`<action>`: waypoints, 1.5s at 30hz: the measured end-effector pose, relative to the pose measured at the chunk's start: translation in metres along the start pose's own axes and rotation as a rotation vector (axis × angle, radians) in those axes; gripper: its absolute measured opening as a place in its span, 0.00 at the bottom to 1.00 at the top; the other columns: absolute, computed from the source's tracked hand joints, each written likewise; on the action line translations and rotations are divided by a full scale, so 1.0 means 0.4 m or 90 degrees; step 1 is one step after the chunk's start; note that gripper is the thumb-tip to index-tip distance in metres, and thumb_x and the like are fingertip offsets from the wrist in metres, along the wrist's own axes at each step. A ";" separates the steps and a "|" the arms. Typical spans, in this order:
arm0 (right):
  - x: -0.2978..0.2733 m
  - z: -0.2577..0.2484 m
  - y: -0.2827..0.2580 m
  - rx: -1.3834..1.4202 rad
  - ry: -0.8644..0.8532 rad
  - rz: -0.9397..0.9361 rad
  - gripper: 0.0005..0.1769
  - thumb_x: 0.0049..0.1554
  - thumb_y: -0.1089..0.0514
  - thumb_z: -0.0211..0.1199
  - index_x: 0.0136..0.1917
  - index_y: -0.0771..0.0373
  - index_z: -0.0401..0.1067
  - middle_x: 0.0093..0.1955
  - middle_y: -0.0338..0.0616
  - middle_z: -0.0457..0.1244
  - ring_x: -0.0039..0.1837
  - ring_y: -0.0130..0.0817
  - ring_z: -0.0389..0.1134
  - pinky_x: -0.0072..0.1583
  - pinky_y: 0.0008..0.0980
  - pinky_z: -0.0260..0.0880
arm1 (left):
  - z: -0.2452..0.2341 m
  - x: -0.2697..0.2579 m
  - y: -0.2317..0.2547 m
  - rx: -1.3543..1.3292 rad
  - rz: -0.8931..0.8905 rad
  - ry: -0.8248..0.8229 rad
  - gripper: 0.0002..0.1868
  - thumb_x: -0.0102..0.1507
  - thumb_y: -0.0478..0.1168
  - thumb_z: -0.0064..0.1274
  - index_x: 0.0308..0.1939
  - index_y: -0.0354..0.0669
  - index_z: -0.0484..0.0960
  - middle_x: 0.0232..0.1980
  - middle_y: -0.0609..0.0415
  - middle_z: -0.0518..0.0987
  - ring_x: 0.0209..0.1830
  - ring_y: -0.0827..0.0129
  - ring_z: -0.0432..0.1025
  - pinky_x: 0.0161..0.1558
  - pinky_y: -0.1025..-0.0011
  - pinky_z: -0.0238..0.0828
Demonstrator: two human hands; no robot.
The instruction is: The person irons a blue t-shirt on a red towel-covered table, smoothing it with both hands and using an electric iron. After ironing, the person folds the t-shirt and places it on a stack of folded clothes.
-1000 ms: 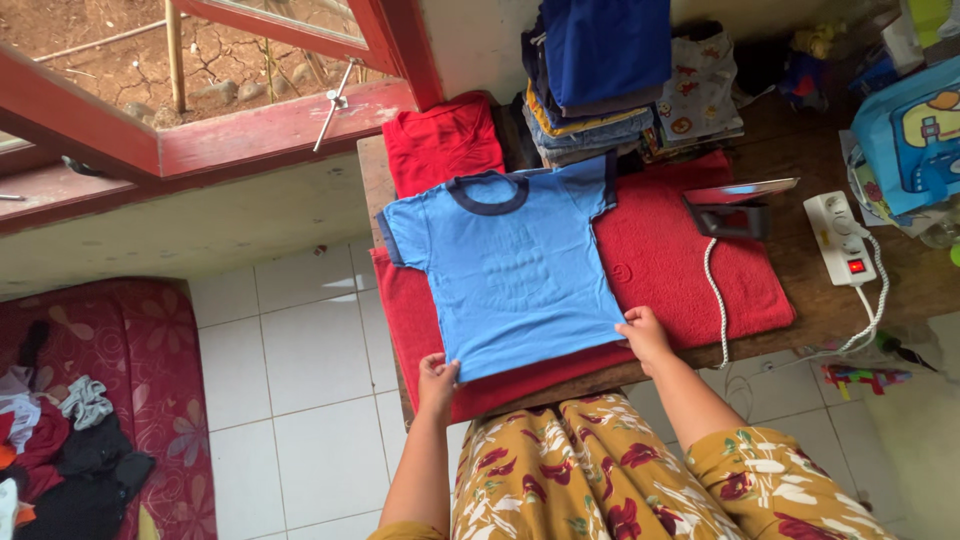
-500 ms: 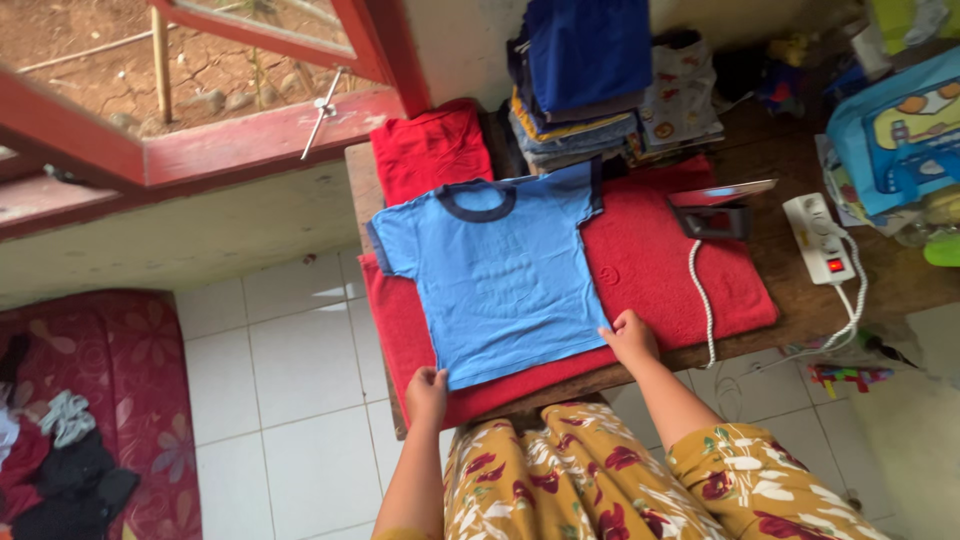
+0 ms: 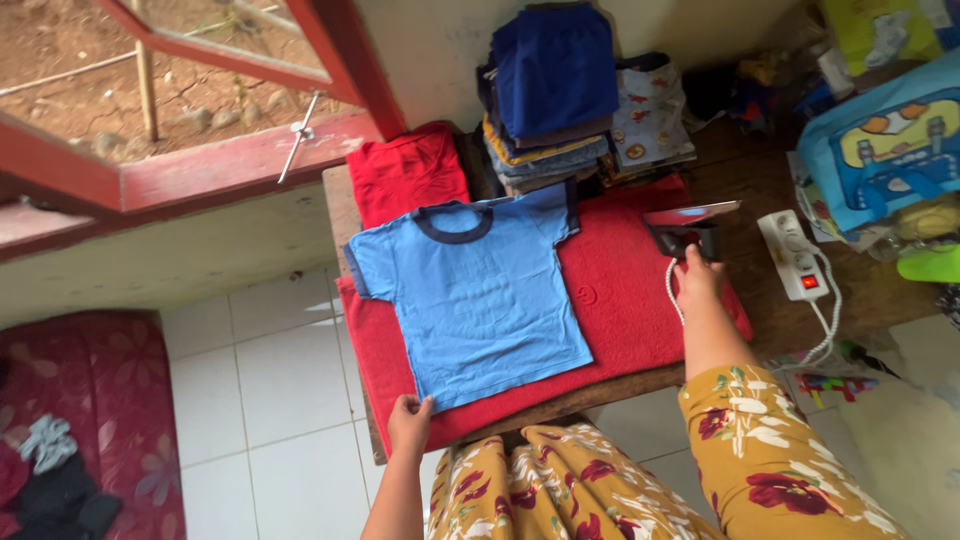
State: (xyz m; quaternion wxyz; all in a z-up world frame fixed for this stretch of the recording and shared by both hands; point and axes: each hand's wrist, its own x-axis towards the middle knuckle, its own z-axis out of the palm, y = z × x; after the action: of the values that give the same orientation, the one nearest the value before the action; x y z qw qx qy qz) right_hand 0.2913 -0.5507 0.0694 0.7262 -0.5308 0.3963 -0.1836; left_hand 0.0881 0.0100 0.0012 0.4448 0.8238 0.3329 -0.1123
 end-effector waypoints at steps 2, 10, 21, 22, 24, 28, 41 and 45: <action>-0.018 0.025 -0.006 -0.078 -0.042 -0.103 0.21 0.61 0.57 0.67 0.65 0.53 0.65 0.63 0.34 0.65 0.63 0.33 0.66 0.61 0.41 0.70 | -0.004 -0.006 -0.009 -0.029 0.026 -0.004 0.17 0.58 0.47 0.65 0.38 0.37 0.81 0.33 0.52 0.82 0.32 0.67 0.75 0.39 0.67 0.73; -0.250 0.238 -0.060 -0.782 -0.266 -0.422 0.23 0.54 0.41 0.64 0.58 0.53 0.72 0.48 0.56 0.70 0.51 0.60 0.71 0.50 0.56 0.71 | -0.008 -0.009 -0.025 -0.080 -0.038 -0.090 0.16 0.61 0.48 0.62 0.36 0.37 0.82 0.29 0.54 0.81 0.26 0.73 0.72 0.32 0.71 0.70; -0.564 0.605 0.181 -0.940 -0.717 -0.673 0.20 0.46 0.47 0.73 0.49 0.54 0.73 0.43 0.47 0.71 0.48 0.51 0.73 0.48 0.50 0.72 | -0.003 -0.008 -0.064 0.017 0.027 -0.099 0.15 0.60 0.47 0.63 0.35 0.37 0.81 0.32 0.47 0.82 0.32 0.62 0.77 0.39 0.64 0.73; -0.578 0.625 0.193 -0.964 -0.716 -0.664 0.20 0.46 0.47 0.73 0.50 0.53 0.73 0.44 0.47 0.71 0.48 0.51 0.73 0.48 0.50 0.72 | -0.001 -0.007 -0.065 0.015 0.034 -0.097 0.15 0.60 0.47 0.62 0.35 0.37 0.81 0.32 0.47 0.82 0.32 0.61 0.77 0.39 0.64 0.73; -0.610 0.644 0.212 -0.994 -0.736 -0.651 0.19 0.47 0.47 0.72 0.50 0.52 0.73 0.44 0.47 0.71 0.48 0.50 0.73 0.48 0.50 0.73 | -0.002 -0.008 -0.070 0.010 0.050 -0.092 0.14 0.60 0.46 0.62 0.34 0.37 0.80 0.32 0.46 0.82 0.32 0.60 0.76 0.39 0.64 0.73; -0.690 0.573 0.253 -1.028 -0.906 -0.720 0.17 0.51 0.39 0.70 0.46 0.51 0.75 0.42 0.48 0.71 0.46 0.51 0.73 0.48 0.52 0.73 | -0.013 -0.022 -0.084 0.000 0.076 -0.098 0.14 0.61 0.44 0.61 0.34 0.35 0.79 0.32 0.45 0.80 0.32 0.57 0.75 0.39 0.62 0.71; -0.656 0.646 0.333 -0.988 -0.818 -0.761 0.16 0.50 0.46 0.68 0.48 0.55 0.71 0.40 0.49 0.71 0.44 0.51 0.74 0.45 0.50 0.75 | -0.035 -0.035 -0.086 -0.017 0.081 -0.117 0.13 0.62 0.43 0.60 0.34 0.36 0.78 0.33 0.42 0.80 0.33 0.53 0.76 0.39 0.60 0.71; -0.684 0.656 0.269 -1.069 -0.848 -0.786 0.23 0.56 0.37 0.68 0.52 0.56 0.69 0.42 0.50 0.70 0.46 0.53 0.74 0.48 0.51 0.74 | -0.030 -0.020 -0.074 -0.015 0.086 -0.107 0.12 0.61 0.42 0.60 0.34 0.36 0.78 0.35 0.42 0.81 0.36 0.51 0.76 0.41 0.58 0.72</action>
State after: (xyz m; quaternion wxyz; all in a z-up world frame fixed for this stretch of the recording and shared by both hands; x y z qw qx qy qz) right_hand 0.3076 -0.1586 0.1070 0.0126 -0.9200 -0.3723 0.1214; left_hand 0.0615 0.0275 -0.0077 0.4874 0.8269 0.2391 -0.1471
